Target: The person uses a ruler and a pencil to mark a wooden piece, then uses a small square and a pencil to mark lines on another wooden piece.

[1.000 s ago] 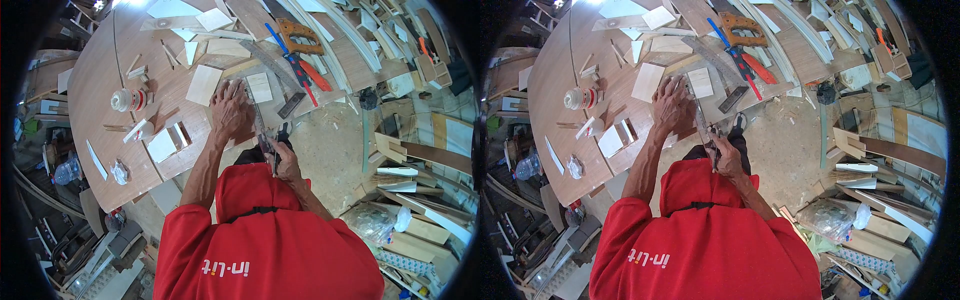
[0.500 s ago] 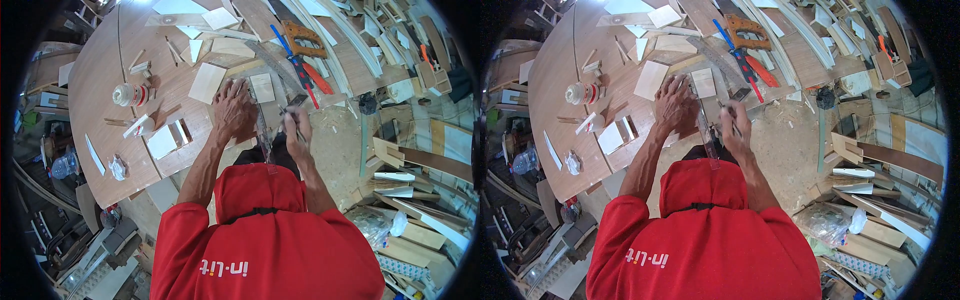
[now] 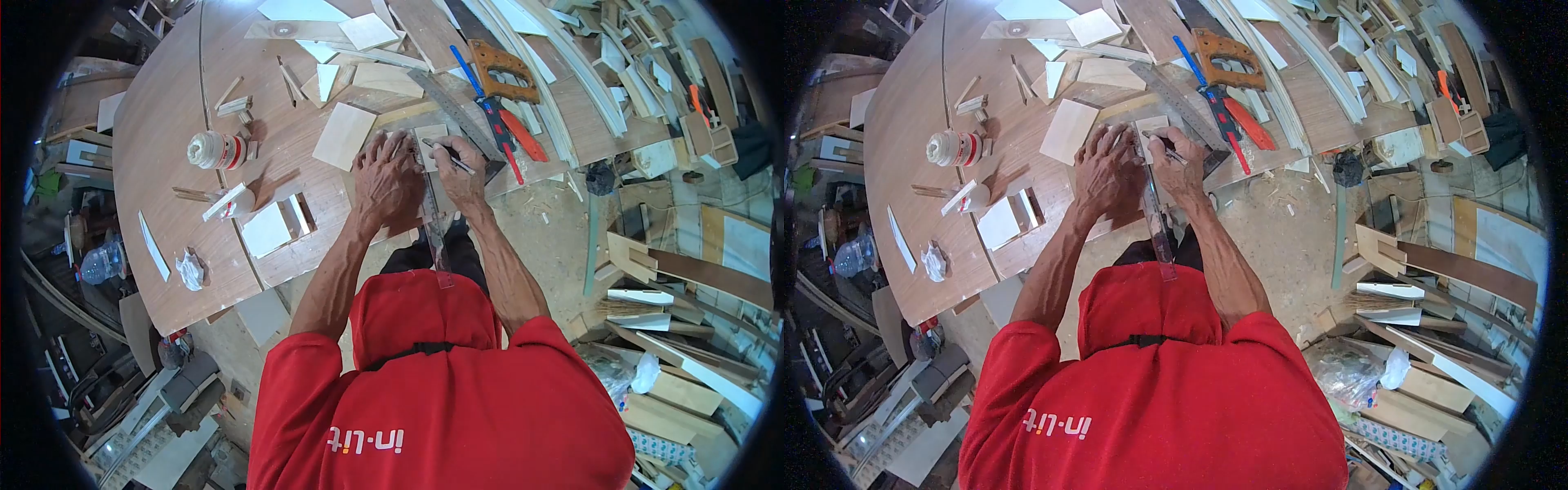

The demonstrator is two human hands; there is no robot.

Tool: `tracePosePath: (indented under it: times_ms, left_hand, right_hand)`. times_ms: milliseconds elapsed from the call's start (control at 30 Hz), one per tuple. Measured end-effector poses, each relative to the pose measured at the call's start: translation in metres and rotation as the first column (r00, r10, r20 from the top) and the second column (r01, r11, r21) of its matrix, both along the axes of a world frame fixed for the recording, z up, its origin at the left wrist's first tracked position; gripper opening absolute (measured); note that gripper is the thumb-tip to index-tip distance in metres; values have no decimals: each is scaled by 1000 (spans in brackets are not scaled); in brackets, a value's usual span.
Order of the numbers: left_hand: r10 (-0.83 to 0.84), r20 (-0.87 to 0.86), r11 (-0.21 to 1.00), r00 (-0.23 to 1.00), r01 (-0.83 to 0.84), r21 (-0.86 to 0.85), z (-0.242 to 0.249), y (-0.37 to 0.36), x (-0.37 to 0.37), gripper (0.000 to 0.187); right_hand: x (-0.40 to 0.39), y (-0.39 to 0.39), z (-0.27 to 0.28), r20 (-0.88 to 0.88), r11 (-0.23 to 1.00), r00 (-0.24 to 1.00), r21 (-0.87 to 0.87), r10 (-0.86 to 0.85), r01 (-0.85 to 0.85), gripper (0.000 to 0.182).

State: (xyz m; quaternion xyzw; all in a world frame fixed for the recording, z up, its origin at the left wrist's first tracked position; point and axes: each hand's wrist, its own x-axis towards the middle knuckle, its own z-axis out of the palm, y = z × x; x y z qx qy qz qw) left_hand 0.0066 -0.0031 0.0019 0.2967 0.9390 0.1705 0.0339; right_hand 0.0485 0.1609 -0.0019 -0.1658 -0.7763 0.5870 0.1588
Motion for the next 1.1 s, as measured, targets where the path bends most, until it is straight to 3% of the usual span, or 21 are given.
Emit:
tracePosePath:
  times_ms: [433,600,833,1100]
  left_hand:
    - [-4,12,1000,1000,4,3,2,-1,-1,57]
    - [-6,21,1000,1000,6,-6,0,-1,-1,58]
    - [8,35,1000,999,-8,10,0,0,0,58]
    - [-17,-42,997,999,19,70,-7,-1,-2,59]
  right_hand:
    - [3,1,-4,-47,1000,999,10,19,-19,16]
    - [2,0,-4,47,999,998,20,36,-37,18]
    - [-7,-3,1,26,998,999,57,22,-24,19]
    - [-10,-1,3,22,997,997,30,69,-70,20]
